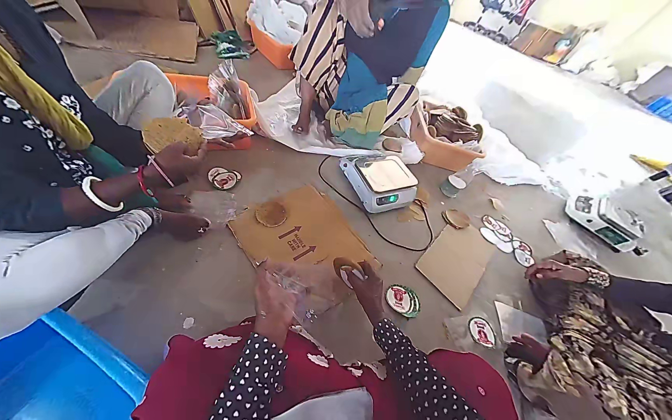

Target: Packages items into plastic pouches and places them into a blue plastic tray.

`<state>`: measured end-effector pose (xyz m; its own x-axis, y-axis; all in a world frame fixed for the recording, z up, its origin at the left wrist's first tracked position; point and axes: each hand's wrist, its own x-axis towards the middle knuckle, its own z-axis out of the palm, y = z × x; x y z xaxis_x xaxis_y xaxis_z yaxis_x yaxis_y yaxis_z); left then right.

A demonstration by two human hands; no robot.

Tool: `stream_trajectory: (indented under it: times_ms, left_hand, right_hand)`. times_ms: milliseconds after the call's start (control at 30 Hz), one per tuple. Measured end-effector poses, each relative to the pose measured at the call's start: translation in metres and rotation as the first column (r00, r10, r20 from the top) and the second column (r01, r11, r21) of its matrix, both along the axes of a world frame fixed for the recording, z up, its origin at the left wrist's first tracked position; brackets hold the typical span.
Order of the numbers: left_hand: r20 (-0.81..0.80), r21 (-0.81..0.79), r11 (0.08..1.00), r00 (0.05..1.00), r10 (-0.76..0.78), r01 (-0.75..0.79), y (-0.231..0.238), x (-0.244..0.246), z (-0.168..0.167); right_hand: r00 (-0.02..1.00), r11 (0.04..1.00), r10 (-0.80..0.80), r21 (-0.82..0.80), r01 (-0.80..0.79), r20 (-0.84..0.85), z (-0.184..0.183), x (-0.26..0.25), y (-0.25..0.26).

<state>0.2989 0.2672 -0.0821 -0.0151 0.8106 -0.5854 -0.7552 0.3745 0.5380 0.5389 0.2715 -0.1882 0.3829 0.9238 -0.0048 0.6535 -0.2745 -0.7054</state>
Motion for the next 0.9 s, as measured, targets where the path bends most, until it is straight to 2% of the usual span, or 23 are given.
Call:
stream_trajectory:
  times_ms: [67,100,200,267,300,367,433,500,567,733,900]
  left_hand:
    - [0.03,-0.006,1.0,1.0,0.002,-0.002,0.0,-0.001,-0.001]
    - [0.039,-0.001,1.0,0.999,-0.004,0.004,0.0,-0.001,0.0]
    - [0.079,-0.04,0.999,0.997,0.003,0.0,-0.001,-0.003,0.0]
    - [0.104,-0.087,0.996,0.995,0.002,0.007,0.0,-0.004,0.0]
    - [0.107,-0.108,0.994,0.994,0.007,0.004,0.001,-0.004,0.001]
    - [0.122,-0.123,0.992,0.992,0.019,-0.004,0.001,-0.004,0.005]
    - [0.115,-0.106,0.994,0.993,0.024,-0.012,-0.002,-0.004,0.007]
    - [0.118,-0.049,0.999,0.993,0.016,-0.011,-0.005,-0.006,0.007]
    - [0.118,-0.04,0.999,0.993,0.032,-0.027,-0.007,-0.006,0.008]
    - [0.125,-0.028,0.999,0.992,0.02,-0.017,-0.007,-0.006,0.006]
    - [0.217,-0.068,0.997,0.975,0.043,-0.029,-0.002,-0.005,-0.002]
  right_hand:
    - [0.999,0.993,0.018,-0.115,-0.013,0.047,0.009,-0.003,-0.002]
    - [1.0,0.998,-0.006,-0.067,0.007,0.013,0.015,-0.005,-0.003]
    - [0.955,0.946,-0.062,0.287,0.148,-0.29,0.052,-0.017,-0.01]
    - [0.898,0.878,0.053,0.448,0.166,-0.437,0.101,-0.031,-0.026]
    - [0.877,0.844,0.14,0.518,0.137,-0.46,0.127,-0.039,-0.037]
    - [0.865,0.779,0.311,0.627,0.006,-0.394,0.167,-0.051,-0.059]
    - [0.876,0.701,0.435,0.688,-0.186,-0.206,0.19,-0.06,-0.072]
    - [0.852,0.639,0.518,0.697,-0.326,-0.076,0.198,-0.072,-0.074]
    - [0.821,0.603,0.57,0.702,-0.379,-0.047,0.195,-0.084,-0.07]
    - [0.837,0.608,0.54,0.648,-0.459,0.086,0.185,-0.104,-0.066]
    - [0.855,0.631,0.47,0.594,-0.499,0.219,0.179,-0.111,-0.067]
